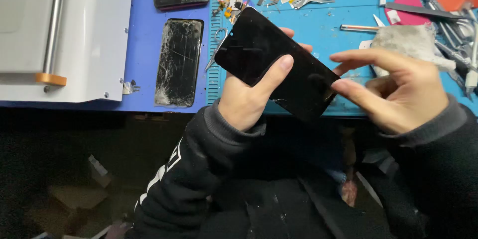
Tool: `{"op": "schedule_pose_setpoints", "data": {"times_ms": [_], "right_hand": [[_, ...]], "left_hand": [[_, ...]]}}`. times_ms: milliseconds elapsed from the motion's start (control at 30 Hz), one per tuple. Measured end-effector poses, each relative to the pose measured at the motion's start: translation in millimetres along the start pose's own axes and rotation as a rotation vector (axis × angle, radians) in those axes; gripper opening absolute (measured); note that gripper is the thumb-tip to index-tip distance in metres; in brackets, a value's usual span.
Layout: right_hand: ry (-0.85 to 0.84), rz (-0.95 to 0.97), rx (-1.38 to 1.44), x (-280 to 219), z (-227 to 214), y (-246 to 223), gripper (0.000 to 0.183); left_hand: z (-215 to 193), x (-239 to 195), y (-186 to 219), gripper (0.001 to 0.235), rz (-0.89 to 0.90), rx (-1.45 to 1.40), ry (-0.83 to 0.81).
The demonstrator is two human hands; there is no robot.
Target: Cleaning and preparing a smartphone screen assembly for repair using a cloth and cleaning fluid.
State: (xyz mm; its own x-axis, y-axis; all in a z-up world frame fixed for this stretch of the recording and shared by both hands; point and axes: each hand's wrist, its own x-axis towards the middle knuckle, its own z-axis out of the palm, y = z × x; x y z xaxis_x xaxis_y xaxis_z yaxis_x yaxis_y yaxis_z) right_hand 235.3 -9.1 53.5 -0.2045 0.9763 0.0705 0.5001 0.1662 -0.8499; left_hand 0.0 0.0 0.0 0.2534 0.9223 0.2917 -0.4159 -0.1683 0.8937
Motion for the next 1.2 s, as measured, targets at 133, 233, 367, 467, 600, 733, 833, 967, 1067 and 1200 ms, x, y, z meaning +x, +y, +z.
{"op": "schedule_pose_setpoints", "data": {"times_ms": [133, 233, 367, 467, 600, 733, 833, 967, 1067, 1200], "right_hand": [[-0.127, -0.078, -0.082, 4, 4, 22, 0.031], [-0.035, -0.081, 0.069, -3, 5, 18, 0.02], [0.302, -0.428, -0.33, -12, 3, 17, 0.018], [0.406, -0.74, -0.606, -12, -2, 42, 0.023], [0.273, -0.886, -0.657, -17, -7, 73, 0.04], [0.065, -0.815, -0.728, -23, -6, 79, 0.045], [0.041, -0.7, -0.746, -27, -8, 68, 0.045], [0.254, -0.673, -0.707, -30, -16, 50, 0.04], [0.435, -0.476, -0.905, -24, -16, 33, 0.046], [0.389, -0.277, -0.927, -23, -20, 57, 0.035]], "left_hand": [[0, 0, -7, 0.033, 0.014, -0.032, 0.008], [-8, 1, -23, 0.028, -0.063, 0.186, 0.115], [-14, 4, -27, 0.076, 0.085, -0.119, 0.049], [-24, -3, -25, 0.086, -0.051, -0.192, 0.116], [-29, -14, -23, 0.075, -0.01, 0.048, 0.305], [-8, -29, 6, 0.067, 0.063, 0.335, 0.256], [-3, -32, 12, 0.059, 0.153, 0.481, 0.212], [-6, -30, 9, 0.044, 0.205, 0.696, 0.191], [-8, -28, 5, 0.035, 0.236, 0.758, 0.201], [-8, -29, 4, 0.03, 0.241, 0.745, 0.222]]}}
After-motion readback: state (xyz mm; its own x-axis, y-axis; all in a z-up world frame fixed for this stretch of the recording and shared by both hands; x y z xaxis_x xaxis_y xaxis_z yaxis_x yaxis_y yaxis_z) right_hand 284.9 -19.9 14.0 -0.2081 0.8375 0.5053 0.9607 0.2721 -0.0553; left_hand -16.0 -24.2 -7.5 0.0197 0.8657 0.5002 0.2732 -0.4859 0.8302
